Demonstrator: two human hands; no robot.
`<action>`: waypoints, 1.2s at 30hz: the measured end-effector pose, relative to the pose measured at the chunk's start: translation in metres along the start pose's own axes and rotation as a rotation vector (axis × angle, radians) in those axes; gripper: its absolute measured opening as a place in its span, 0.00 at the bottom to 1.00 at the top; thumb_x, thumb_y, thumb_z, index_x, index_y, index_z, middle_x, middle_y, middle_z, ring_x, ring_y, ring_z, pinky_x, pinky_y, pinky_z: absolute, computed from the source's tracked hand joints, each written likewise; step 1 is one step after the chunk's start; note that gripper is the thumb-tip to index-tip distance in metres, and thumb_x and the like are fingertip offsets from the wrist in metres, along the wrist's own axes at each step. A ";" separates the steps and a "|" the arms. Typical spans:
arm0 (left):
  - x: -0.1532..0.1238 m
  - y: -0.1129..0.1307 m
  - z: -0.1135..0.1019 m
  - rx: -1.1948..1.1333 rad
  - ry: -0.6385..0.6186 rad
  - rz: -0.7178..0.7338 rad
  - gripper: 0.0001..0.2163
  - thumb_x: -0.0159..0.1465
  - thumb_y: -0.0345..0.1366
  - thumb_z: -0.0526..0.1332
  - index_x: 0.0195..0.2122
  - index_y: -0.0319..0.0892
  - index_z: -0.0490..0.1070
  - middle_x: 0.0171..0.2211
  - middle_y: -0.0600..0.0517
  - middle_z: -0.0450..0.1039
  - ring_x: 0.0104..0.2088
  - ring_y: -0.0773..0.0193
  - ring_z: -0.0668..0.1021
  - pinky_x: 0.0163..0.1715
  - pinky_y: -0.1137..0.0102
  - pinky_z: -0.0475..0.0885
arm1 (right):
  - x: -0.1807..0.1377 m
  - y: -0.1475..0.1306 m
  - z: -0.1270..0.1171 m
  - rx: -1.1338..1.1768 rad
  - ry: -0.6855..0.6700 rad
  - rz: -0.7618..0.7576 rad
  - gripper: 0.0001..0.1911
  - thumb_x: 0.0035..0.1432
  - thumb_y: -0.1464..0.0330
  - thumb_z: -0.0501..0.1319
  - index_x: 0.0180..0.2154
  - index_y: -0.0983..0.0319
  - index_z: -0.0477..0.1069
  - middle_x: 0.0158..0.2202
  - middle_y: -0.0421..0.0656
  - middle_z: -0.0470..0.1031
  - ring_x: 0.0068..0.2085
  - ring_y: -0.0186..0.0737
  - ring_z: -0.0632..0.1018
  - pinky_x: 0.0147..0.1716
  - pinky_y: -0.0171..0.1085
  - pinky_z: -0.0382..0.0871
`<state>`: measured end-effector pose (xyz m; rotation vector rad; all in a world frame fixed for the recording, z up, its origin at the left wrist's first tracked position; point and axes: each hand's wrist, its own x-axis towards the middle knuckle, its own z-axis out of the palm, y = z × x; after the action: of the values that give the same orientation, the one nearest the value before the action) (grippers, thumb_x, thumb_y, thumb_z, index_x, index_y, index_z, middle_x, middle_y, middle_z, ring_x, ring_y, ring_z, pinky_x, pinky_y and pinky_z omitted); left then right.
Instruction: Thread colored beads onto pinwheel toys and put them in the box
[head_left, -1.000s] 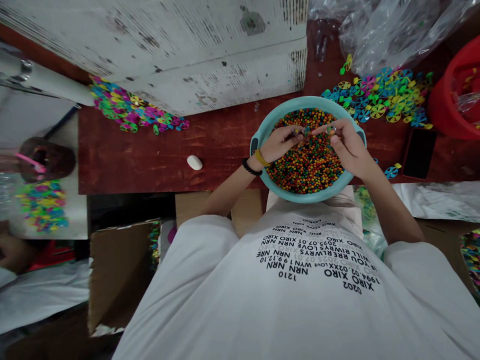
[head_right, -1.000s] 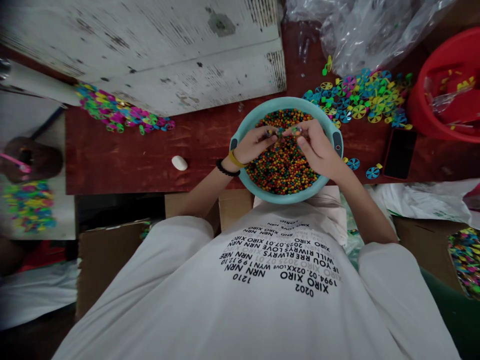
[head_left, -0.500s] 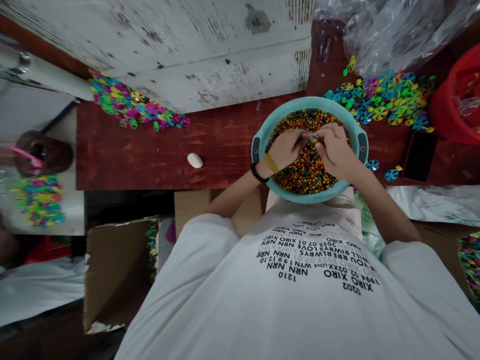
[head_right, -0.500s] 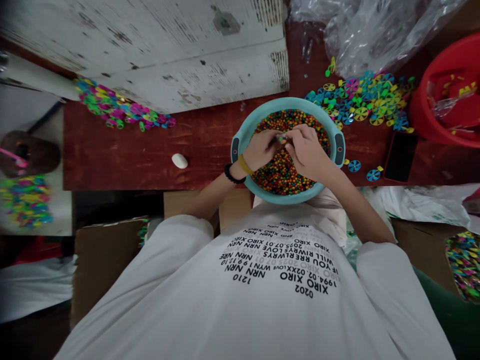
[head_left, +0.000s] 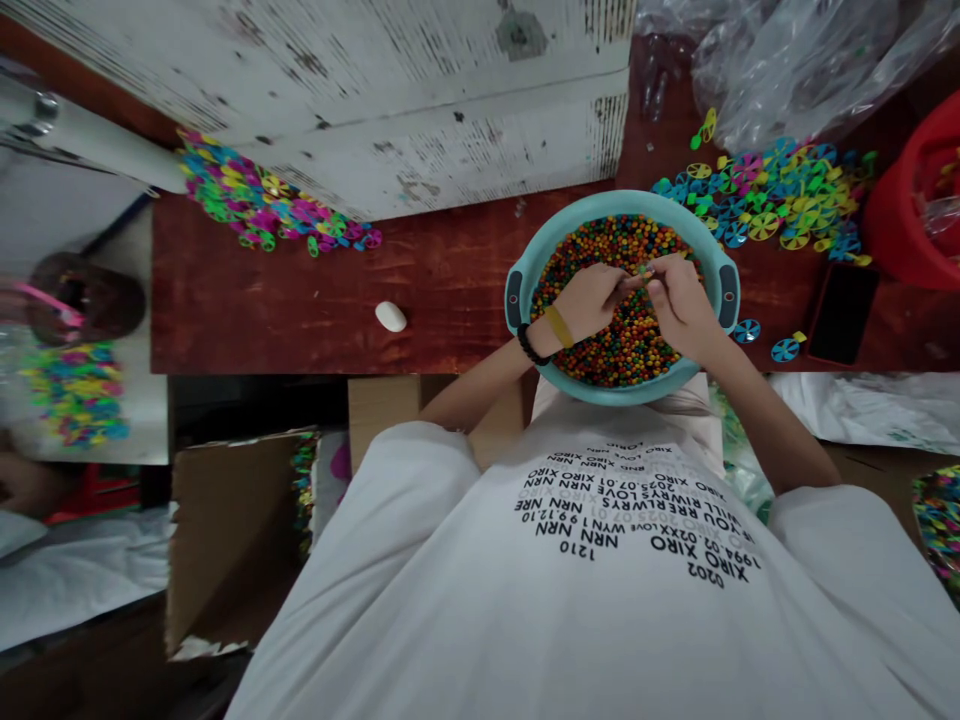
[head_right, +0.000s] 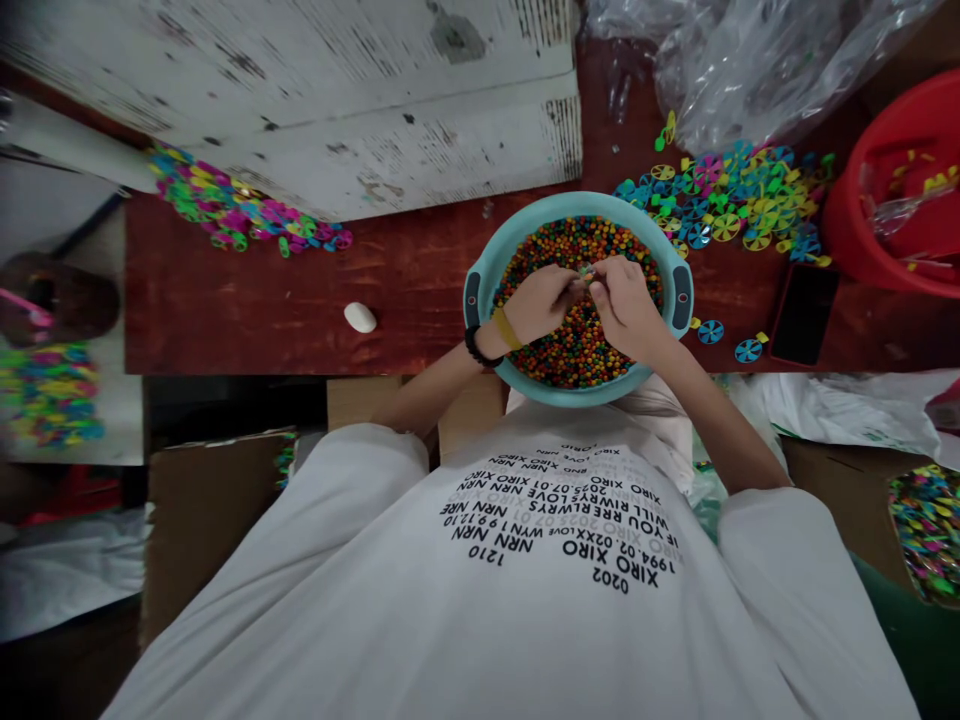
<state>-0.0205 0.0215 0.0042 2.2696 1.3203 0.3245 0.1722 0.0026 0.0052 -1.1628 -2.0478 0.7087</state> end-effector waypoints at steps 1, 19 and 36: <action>0.000 -0.002 0.002 -0.029 -0.008 0.005 0.12 0.75 0.34 0.52 0.40 0.40 0.75 0.40 0.43 0.80 0.44 0.53 0.80 0.49 0.61 0.74 | -0.001 -0.002 -0.003 0.024 0.022 0.032 0.29 0.73 0.44 0.38 0.49 0.56 0.67 0.47 0.51 0.78 0.49 0.54 0.78 0.53 0.61 0.73; 0.023 -0.051 0.007 0.365 -0.197 0.108 0.17 0.72 0.31 0.49 0.37 0.38 0.78 0.43 0.35 0.79 0.52 0.46 0.73 0.52 0.52 0.67 | -0.003 0.005 -0.011 -0.530 -0.413 -0.170 0.15 0.71 0.73 0.51 0.44 0.65 0.77 0.44 0.56 0.77 0.48 0.56 0.73 0.46 0.50 0.66; 0.060 -0.051 0.038 -0.260 -0.242 -0.103 0.03 0.59 0.32 0.65 0.29 0.39 0.77 0.28 0.50 0.76 0.32 0.59 0.75 0.38 0.64 0.74 | 0.004 -0.012 0.045 -0.261 -0.714 0.046 0.15 0.69 0.76 0.53 0.44 0.68 0.79 0.47 0.56 0.82 0.46 0.50 0.80 0.47 0.45 0.72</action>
<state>-0.0121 0.0828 -0.0570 1.9495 1.1898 0.1684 0.1296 -0.0048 -0.0133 -1.2112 -2.7782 1.0059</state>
